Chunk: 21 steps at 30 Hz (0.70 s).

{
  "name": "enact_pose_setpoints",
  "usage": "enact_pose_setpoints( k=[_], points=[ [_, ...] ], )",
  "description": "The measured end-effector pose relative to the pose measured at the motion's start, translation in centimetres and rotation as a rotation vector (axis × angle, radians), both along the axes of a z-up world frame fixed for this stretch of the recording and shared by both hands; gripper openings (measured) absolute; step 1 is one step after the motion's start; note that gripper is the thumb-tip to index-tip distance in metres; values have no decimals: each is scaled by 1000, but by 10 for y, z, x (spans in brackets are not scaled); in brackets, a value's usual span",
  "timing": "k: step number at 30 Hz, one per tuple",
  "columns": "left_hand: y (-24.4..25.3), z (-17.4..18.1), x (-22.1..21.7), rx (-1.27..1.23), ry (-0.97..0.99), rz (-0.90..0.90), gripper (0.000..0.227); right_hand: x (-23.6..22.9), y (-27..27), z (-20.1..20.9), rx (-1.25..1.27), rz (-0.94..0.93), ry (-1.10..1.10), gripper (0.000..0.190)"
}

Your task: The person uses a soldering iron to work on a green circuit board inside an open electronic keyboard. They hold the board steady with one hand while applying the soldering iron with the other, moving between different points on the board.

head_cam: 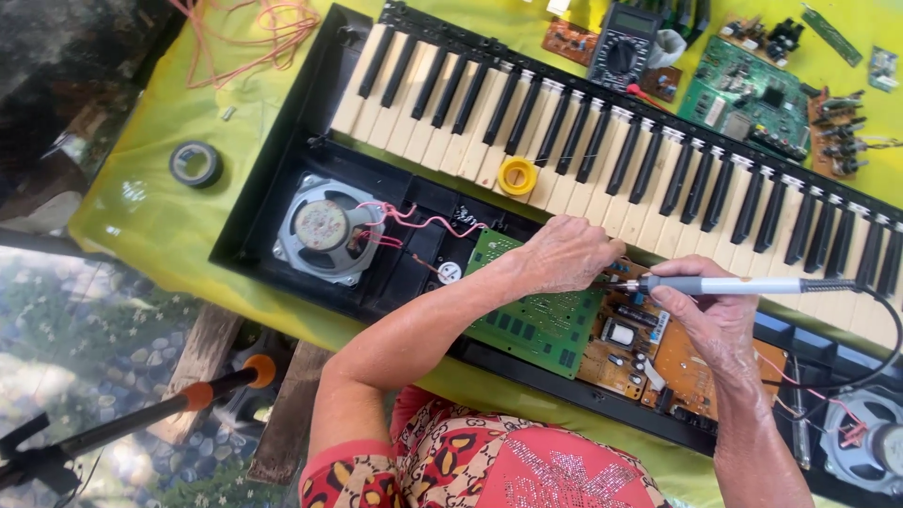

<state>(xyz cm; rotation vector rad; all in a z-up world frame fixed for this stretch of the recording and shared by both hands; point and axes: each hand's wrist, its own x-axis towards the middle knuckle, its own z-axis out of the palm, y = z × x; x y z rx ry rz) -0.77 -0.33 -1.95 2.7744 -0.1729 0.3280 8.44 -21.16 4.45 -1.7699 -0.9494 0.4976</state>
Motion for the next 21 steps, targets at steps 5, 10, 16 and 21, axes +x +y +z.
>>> enact_pose_setpoints(
  k=[5,10,16,21],
  points=[
    [1,23,-7,-85,87,-19,22,9,1,-5,59,-39,10,25],
    [1,21,-7,-32,111,0,22,7,1,1,47,-12,-16,23],
    [3,29,-9,-56,116,8,24,10,0,0,19,0,-27,25],
    [5,33,-9,-60,142,4,23,10,1,3,20,8,-22,24]
  ],
)
